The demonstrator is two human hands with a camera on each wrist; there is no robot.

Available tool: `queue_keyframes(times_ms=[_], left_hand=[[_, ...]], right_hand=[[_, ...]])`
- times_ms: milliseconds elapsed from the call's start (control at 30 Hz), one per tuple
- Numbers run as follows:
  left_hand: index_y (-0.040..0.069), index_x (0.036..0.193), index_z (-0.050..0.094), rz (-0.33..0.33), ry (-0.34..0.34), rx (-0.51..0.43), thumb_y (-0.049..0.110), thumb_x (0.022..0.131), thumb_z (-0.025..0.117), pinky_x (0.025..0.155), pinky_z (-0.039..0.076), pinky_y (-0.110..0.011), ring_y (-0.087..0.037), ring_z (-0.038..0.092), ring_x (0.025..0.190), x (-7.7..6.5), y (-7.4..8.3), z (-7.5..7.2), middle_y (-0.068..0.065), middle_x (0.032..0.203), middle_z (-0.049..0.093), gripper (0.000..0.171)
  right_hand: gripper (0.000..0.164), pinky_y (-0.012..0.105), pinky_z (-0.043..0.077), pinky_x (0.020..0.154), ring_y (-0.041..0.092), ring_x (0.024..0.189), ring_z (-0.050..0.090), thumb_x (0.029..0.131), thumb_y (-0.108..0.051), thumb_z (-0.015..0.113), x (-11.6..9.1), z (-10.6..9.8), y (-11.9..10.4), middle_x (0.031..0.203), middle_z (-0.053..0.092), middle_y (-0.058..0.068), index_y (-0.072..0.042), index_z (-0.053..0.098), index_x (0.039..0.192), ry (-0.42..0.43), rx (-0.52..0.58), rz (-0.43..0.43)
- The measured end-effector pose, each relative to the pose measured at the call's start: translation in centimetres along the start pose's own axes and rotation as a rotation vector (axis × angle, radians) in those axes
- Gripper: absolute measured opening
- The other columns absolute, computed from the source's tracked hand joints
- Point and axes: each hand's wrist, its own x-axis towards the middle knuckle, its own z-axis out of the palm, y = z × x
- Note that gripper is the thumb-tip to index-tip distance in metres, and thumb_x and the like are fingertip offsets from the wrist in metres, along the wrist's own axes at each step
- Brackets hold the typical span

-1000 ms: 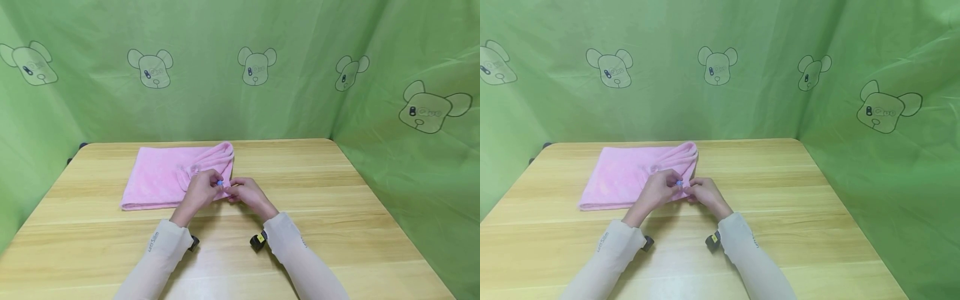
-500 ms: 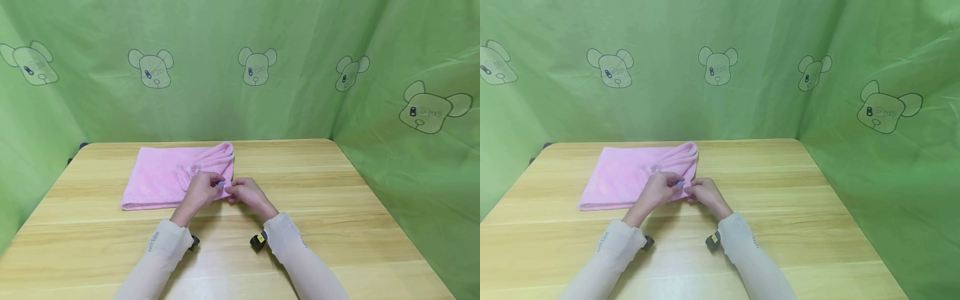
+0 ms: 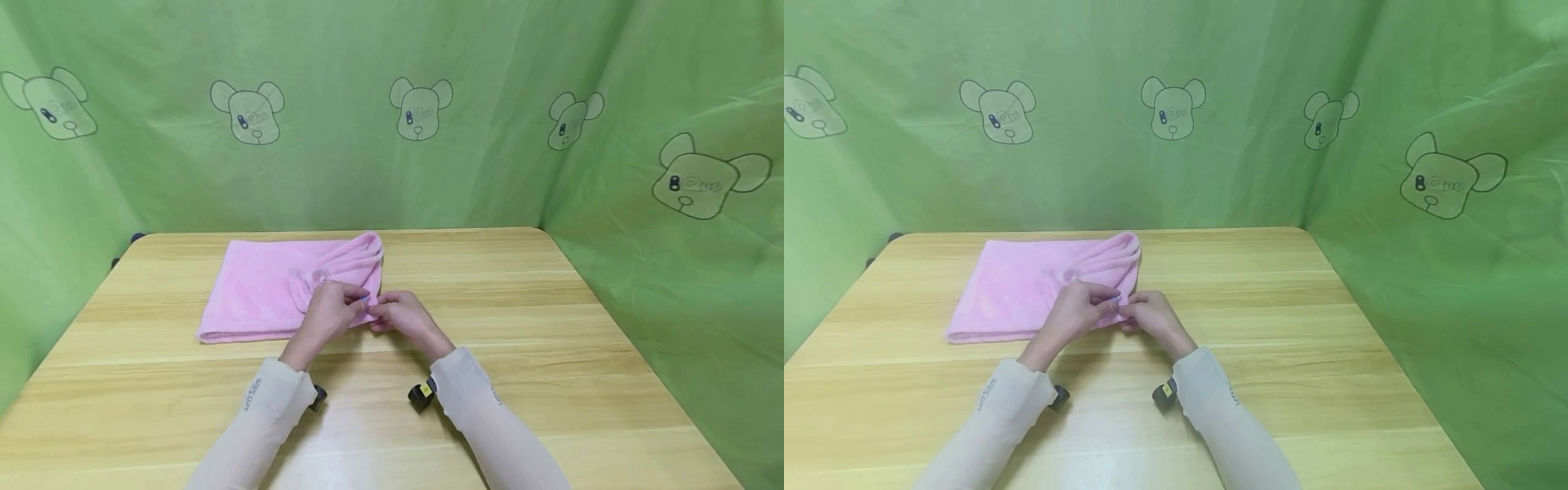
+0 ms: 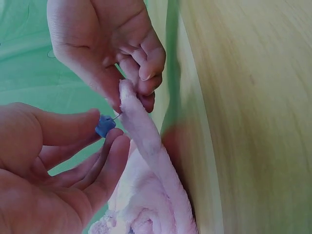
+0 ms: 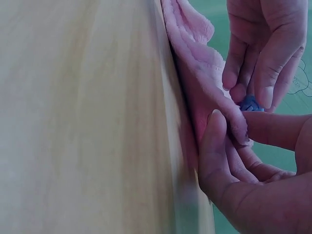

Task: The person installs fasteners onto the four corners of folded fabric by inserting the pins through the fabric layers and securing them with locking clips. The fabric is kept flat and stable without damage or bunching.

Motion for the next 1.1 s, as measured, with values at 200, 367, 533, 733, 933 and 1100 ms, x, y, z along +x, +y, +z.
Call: queue_keyframes(times_ms=[200, 367, 533, 733, 933, 1100], left_hand=[[0.001, 0.101, 0.072, -0.001, 0.006, -0.032, 0.001, 0.084, 0.073, 0.076, 0.055, -0.035, -0.019, 0.065, 0.083, -0.02, 0.13, -0.16, -0.008, 0.095, 0.072, 0.017], [0.002, 0.098, 0.070, -0.032, 0.019, -0.049, 0.004, 0.081, 0.077, 0.074, 0.055, -0.035, -0.018, 0.064, 0.079, 0.07, 0.27, -0.11, -0.005, 0.089, 0.071, 0.018], [0.005, 0.097, 0.072, -0.027, 0.041, -0.043, 0.005, 0.080, 0.077, 0.073, 0.055, -0.034, -0.016, 0.064, 0.077, 0.14, 0.24, 0.04, -0.005, 0.089, 0.072, 0.017], [0.006, 0.094, 0.073, 0.006, 0.031, -0.032, 0.000, 0.076, 0.078, 0.069, 0.056, -0.031, -0.014, 0.064, 0.073, 0.10, 0.15, 0.06, -0.005, 0.085, 0.071, 0.019], [0.006, 0.093, 0.073, 0.019, 0.003, -0.021, -0.001, 0.077, 0.078, 0.068, 0.056, -0.030, -0.013, 0.064, 0.072, 0.10, 0.02, 0.01, -0.003, 0.082, 0.071, 0.018], [0.006, 0.095, 0.072, -0.016, -0.021, -0.015, 0.005, 0.078, 0.080, 0.068, 0.055, -0.031, -0.012, 0.064, 0.071, 0.13, -0.02, 0.03, -0.002, 0.082, 0.071, 0.018]], right_hand=[[0.012, 0.034, 0.058, 0.075, 0.028, 0.078, 0.067, 0.092, 0.003, 0.058, 0.07, 0.19, -0.03, 0.091, 0.066, 0.017, 0.011, 0.062, 0.101, -0.007, 0.029, -0.003], [0.023, 0.038, 0.056, 0.080, 0.033, 0.084, 0.066, 0.100, -0.006, 0.050, -0.05, 0.21, -0.19, 0.095, 0.066, 0.019, 0.013, 0.062, 0.107, -0.004, 0.055, -0.002], [0.036, 0.039, 0.055, 0.083, 0.036, 0.092, 0.064, 0.103, -0.022, 0.052, -0.21, 0.13, -0.36, 0.101, 0.067, 0.019, 0.010, 0.062, 0.114, -0.021, 0.055, -0.005], [0.035, 0.038, 0.055, 0.084, 0.035, 0.095, 0.064, 0.099, -0.023, 0.059, -0.21, 0.09, -0.46, 0.104, 0.067, 0.017, 0.010, 0.064, 0.111, -0.040, 0.043, -0.008], [0.032, 0.041, 0.054, 0.085, 0.033, 0.093, 0.065, 0.099, -0.020, 0.059, -0.10, 0.16, -0.42, 0.101, 0.067, 0.017, 0.010, 0.064, 0.110, -0.048, 0.045, -0.006], [0.031, 0.041, 0.054, 0.085, 0.032, 0.092, 0.066, 0.100, -0.018, 0.057, -0.07, 0.20, -0.35, 0.096, 0.068, 0.016, 0.011, 0.064, 0.109, -0.042, 0.056, -0.006]])
